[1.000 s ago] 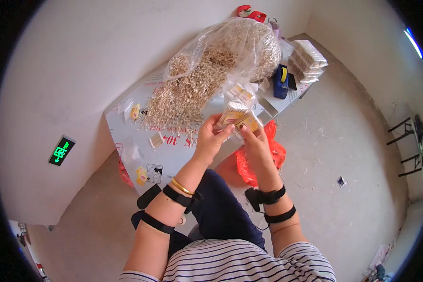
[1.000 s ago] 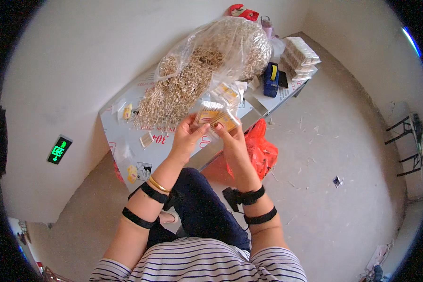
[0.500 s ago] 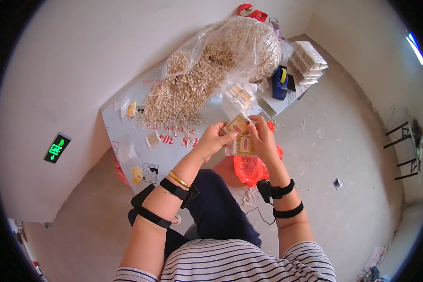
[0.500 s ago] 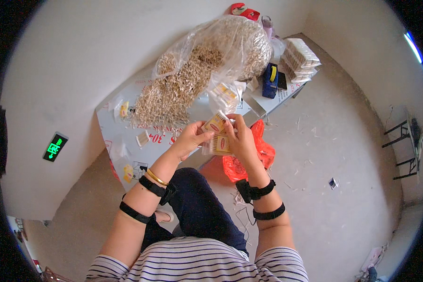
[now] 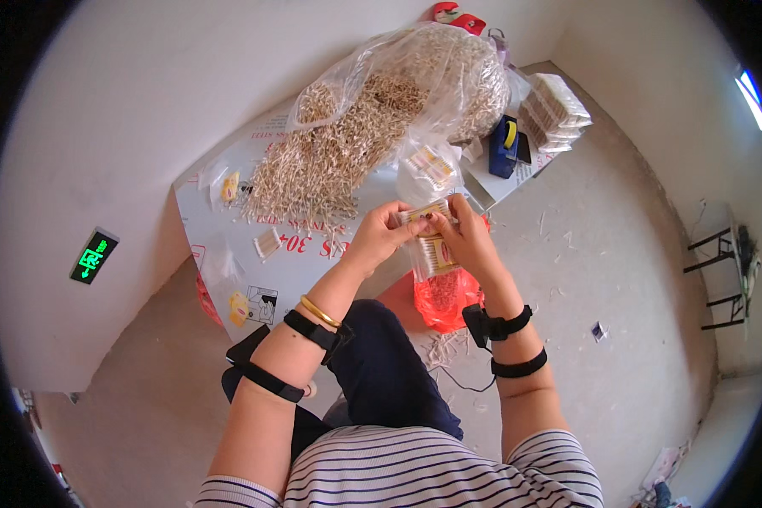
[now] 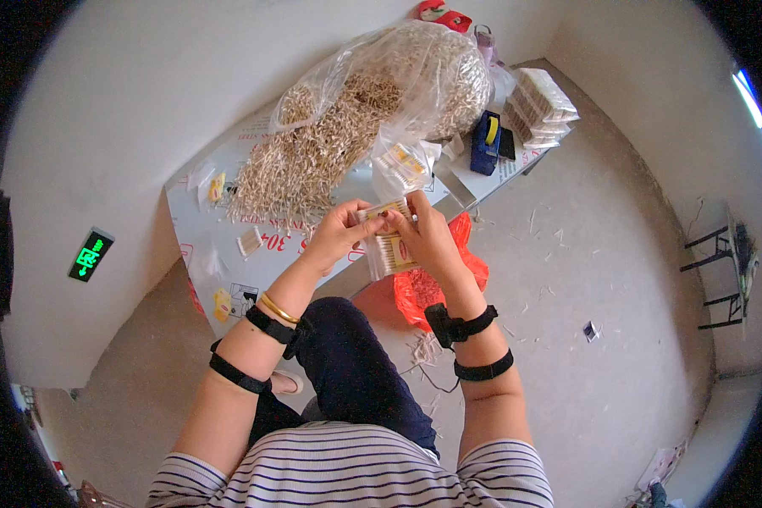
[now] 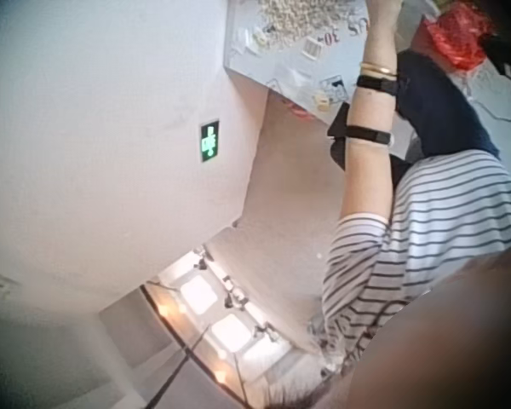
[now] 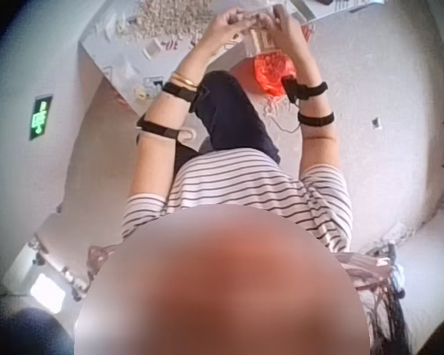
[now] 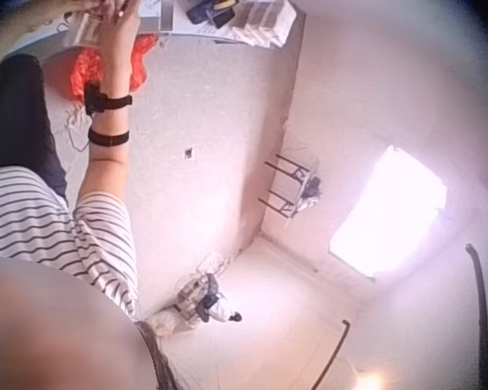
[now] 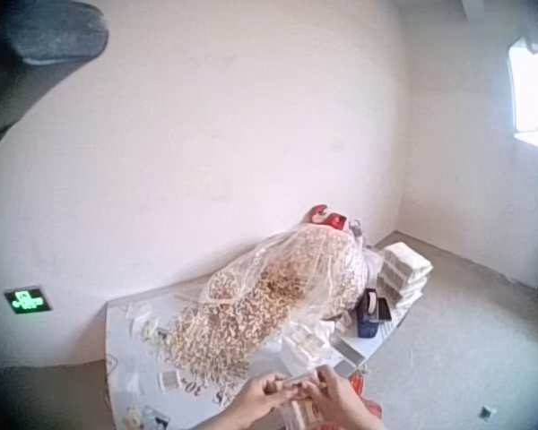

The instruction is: The person arranges cotton swabs into a row on a metal surface, places a label on top, and slides the bundle into a plastic bag. After placing the small bag into a larger one, the person gathers more swabs from a pile to begin a new row.

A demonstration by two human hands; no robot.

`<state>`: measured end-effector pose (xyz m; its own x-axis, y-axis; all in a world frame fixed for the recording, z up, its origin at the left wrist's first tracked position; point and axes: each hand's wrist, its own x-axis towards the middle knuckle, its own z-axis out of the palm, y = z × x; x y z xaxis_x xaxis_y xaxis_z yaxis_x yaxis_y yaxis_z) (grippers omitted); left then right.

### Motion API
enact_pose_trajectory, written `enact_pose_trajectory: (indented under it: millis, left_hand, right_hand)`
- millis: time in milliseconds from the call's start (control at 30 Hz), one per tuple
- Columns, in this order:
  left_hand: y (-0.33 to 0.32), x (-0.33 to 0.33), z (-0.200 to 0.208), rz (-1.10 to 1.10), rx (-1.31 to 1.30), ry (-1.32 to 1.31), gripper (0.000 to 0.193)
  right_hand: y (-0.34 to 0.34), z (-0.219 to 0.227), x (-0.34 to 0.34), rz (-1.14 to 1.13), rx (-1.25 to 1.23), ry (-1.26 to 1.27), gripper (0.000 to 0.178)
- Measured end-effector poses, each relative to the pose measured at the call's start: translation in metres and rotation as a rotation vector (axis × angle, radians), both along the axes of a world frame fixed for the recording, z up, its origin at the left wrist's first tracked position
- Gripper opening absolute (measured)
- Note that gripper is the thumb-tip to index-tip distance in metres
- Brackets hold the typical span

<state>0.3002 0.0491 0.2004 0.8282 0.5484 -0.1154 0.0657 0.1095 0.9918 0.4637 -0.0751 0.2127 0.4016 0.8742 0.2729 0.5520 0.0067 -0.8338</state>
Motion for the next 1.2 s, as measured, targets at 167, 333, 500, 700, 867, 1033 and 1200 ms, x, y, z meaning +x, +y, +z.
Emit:
enact_pose_trajectory:
  millis: [167, 333, 500, 700, 867, 1033, 1200]
  left_hand:
    - [-0.03, 0.005, -0.001, 0.168, -0.202, -0.099, 0.038]
    - [-0.044, 0.009, -0.006, 0.251, -0.112, -0.265, 0.033]
    - [-0.038, 0.007, -0.008, 0.228, -0.111, -0.18, 0.034]
    - [-0.035, 0.014, -0.007, 0.198, -0.179, -0.084, 0.035]
    - [0.01, 0.027, -0.026, 0.131, 0.138, -0.008, 0.044]
    - [0.031, 0.069, -0.023, 0.14, 0.834, 0.156, 0.047]
    - [0.037, 0.091, -0.023, 0.053, 1.072, 0.319, 0.053]
  right_hand:
    - [0.005, -0.004, -0.005, -0.085, -0.027, 0.025, 0.037]
    - [0.011, -0.002, -0.018, -0.264, -0.033, -0.028, 0.036]
    - [0.01, -0.035, -0.014, -0.194, 0.184, 0.303, 0.032]
    - [0.005, -0.028, -0.003, -0.27, 0.133, 0.261, 0.027]
    - [0.034, 0.021, 0.06, -0.43, 0.233, -0.203, 0.028]
    - [0.086, 0.048, 0.087, -0.341, 0.242, -0.663, 0.034]
    - [0.129, 0.051, 0.101, -0.162, 0.159, -0.856, 0.037]
